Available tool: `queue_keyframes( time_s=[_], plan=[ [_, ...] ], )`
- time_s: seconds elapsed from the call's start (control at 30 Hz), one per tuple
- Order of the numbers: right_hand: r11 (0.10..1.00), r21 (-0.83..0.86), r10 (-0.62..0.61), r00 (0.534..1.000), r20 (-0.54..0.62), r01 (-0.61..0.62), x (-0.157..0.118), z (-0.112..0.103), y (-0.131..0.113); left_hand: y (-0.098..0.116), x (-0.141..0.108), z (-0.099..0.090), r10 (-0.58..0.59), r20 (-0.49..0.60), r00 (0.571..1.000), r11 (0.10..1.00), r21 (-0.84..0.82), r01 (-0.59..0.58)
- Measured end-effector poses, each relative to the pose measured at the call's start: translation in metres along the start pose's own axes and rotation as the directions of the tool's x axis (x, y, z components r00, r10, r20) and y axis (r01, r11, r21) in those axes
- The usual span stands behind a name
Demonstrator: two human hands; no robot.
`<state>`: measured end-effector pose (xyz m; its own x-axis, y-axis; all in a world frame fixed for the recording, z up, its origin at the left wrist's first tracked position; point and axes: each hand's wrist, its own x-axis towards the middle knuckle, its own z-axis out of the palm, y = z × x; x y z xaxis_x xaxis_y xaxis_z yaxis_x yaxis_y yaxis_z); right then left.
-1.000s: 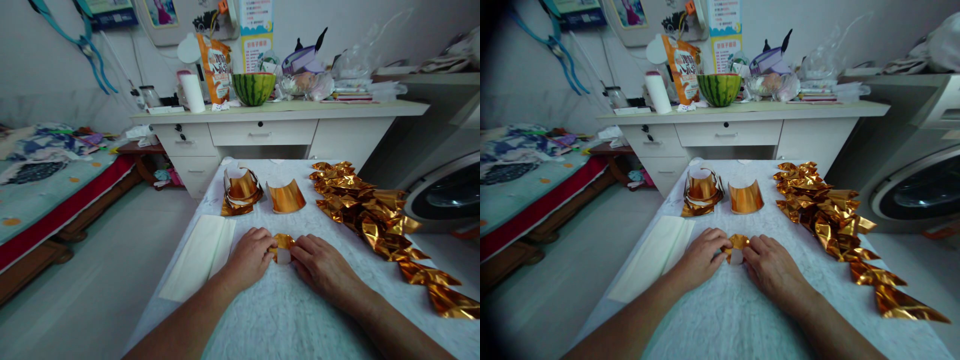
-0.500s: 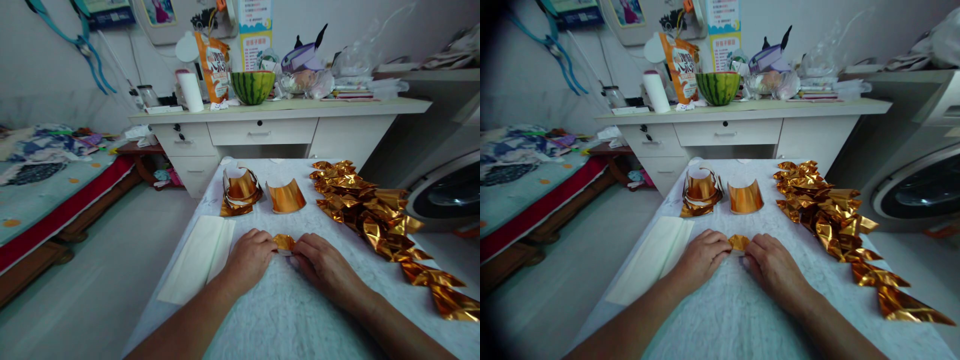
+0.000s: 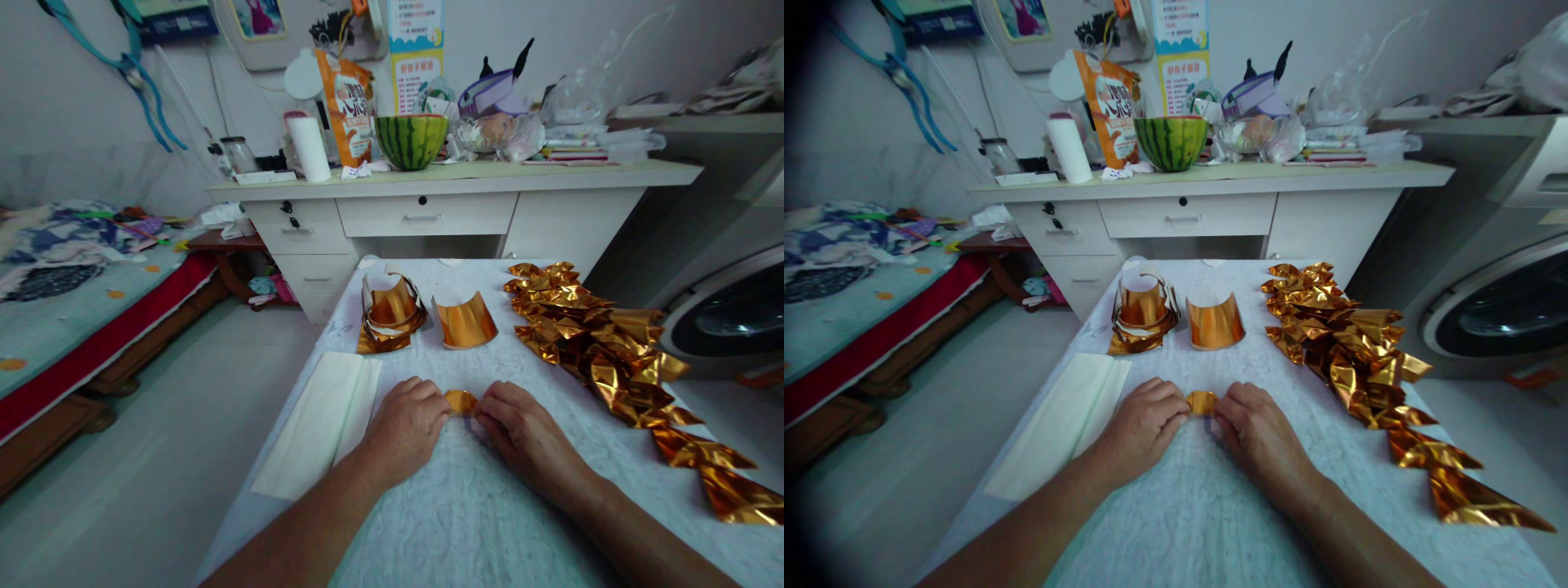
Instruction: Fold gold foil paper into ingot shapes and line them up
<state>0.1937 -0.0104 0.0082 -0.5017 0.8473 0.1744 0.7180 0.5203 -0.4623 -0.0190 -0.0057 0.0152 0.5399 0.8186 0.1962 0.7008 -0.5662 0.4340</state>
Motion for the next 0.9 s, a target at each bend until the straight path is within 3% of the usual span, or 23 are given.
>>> queue_keyframes(
  time_s=[0.17,0.37,0.9],
  plan=[
    [1.0,-0.013,0.012,1.0,-0.002,-0.012,0.0022,0.0008,0.0011,-0.0005,0.0029,0.0025,-0.067,0.019,0.998,0.997,-0.04,0.068],
    [0.996,-0.032,0.086,0.996,0.002,-0.086,0.005,0.0002,0.0005,0.0021,0.0076,0.0044,-0.13,0.059,0.99,0.99,0.06,0.126],
    [0.979,-0.089,0.185,0.983,-0.019,-0.186,0.0061,0.0059,0.0002,0.0034,0.0059,0.0075,-0.18,0.054,0.982,0.977,0.128,0.172]
  ],
)
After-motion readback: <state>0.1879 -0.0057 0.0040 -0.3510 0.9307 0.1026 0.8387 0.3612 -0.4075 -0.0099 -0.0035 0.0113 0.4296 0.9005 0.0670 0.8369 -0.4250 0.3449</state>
